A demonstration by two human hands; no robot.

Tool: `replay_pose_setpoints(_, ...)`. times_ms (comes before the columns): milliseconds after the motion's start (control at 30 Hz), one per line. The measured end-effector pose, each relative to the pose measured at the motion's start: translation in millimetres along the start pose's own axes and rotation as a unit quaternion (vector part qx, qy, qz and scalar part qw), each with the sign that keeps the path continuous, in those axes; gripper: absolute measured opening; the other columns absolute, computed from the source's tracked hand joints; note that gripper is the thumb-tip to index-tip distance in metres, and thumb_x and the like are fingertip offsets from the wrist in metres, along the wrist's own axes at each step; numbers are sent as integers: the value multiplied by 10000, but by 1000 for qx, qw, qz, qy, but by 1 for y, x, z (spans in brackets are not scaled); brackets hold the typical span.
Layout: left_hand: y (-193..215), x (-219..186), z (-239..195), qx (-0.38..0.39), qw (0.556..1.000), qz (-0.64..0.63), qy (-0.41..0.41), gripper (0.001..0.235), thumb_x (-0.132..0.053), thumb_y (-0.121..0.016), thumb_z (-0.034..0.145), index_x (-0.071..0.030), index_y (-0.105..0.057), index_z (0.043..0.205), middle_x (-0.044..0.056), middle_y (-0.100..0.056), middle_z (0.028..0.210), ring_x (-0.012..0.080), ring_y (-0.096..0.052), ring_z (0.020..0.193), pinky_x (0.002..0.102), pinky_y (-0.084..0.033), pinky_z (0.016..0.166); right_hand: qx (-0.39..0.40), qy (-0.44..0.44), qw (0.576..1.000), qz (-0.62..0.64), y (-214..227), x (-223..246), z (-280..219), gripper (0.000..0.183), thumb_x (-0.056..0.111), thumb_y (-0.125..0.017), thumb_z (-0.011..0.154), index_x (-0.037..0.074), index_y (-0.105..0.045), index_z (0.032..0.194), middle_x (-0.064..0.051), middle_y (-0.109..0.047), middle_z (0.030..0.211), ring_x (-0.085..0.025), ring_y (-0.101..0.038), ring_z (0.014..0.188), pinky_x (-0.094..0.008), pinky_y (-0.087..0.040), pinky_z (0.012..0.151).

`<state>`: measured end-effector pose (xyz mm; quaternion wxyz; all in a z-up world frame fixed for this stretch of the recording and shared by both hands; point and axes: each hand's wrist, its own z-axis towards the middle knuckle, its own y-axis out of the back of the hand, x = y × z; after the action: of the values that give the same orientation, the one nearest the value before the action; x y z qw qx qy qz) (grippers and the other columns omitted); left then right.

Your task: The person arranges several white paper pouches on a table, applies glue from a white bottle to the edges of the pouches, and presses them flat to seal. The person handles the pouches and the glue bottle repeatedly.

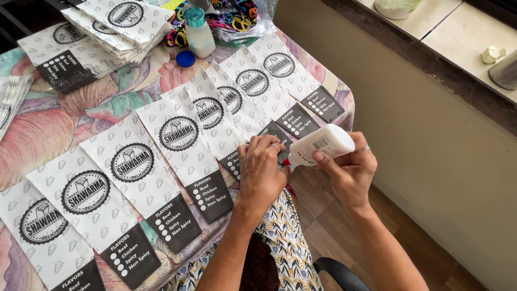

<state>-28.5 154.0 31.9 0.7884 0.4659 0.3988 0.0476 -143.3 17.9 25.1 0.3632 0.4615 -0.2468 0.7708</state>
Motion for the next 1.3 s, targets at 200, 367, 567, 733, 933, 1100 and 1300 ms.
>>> replay_pose_setpoints(200, -13, 2, 1, -53, 999, 1, -4, 225, -196, -861, 779, -80, -755, 939, 42, -683, 1025, 201, -603, 1070, 431, -378, 961, -35, 48, 998, -23, 15, -7, 23, 406, 36, -842, 883, -79, -575, 1166, -230, -703, 907, -233, -732, 764, -329, -642, 598)
replay_pose_setpoints(367, -14, 2, 3, -69, 998, -4, 12, 140, -148, -826, 794, -103, -760, 909, 17, -685, 999, 192, -602, 1049, 422, -378, 953, -28, 26, 999, -19, 21, -11, 16, 388, 34, -823, 885, -61, -574, 1167, -248, -711, 969, -270, -738, 813, -357, -651, 634)
replay_pose_setpoints(567, -9, 1, 4, -63, 998, -8, 21, 75, -79, -769, 814, -122, -769, 875, -4, -684, 978, 179, -607, 1035, 411, -380, 952, 2, 3, 1000, -9, 4, -3, 10, 396, 45, -848, 836, -46, -593, 1125, -228, -731, 912, -246, -746, 777, -333, -651, 595)
replay_pose_setpoints(733, -11, 5, 4, -53, 998, -18, 31, 150, -7, -680, 851, -124, -772, 871, -2, -684, 979, 178, -614, 1038, 399, -373, 963, 18, -3, 1000, 3, 0, -4, 11, 394, 32, -855, 813, -60, -598, 1097, -234, -731, 870, -248, -748, 751, -334, -651, 569)
replay_pose_setpoints(933, -16, 8, 5, -43, 999, -12, 25, 205, 5, -622, 887, -137, -771, 885, -8, -681, 1005, 166, -608, 1049, 395, -366, 956, -13, 37, 999, -32, 7, -3, 20, 357, 25, -830, 882, -67, -590, 1130, -250, -722, 929, -257, -742, 776, -320, -639, 592)
replay_pose_setpoints(1100, -7, 2, 5, -30, 999, -7, 34, 226, 16, -607, 898, -137, -773, 898, -1, -688, 1021, 170, -612, 1055, 406, -364, 953, -1, -9, 1000, 6, -5, 0, 1, 395, 39, -865, 805, -51, -612, 1095, -204, -728, 848, -222, -743, 726, -311, -643, 546)
replay_pose_setpoints(1300, -20, 18, 3, -38, 999, -6, -16, 206, 10, -625, 887, -130, -773, 911, -8, -698, 1010, 154, -615, 1055, 383, -385, 939, -53, 42, 998, -12, 4, -7, 19, 384, 27, -855, 875, -67, -579, 1125, -204, -691, 833, -228, -711, 656, -339, -622, 527)
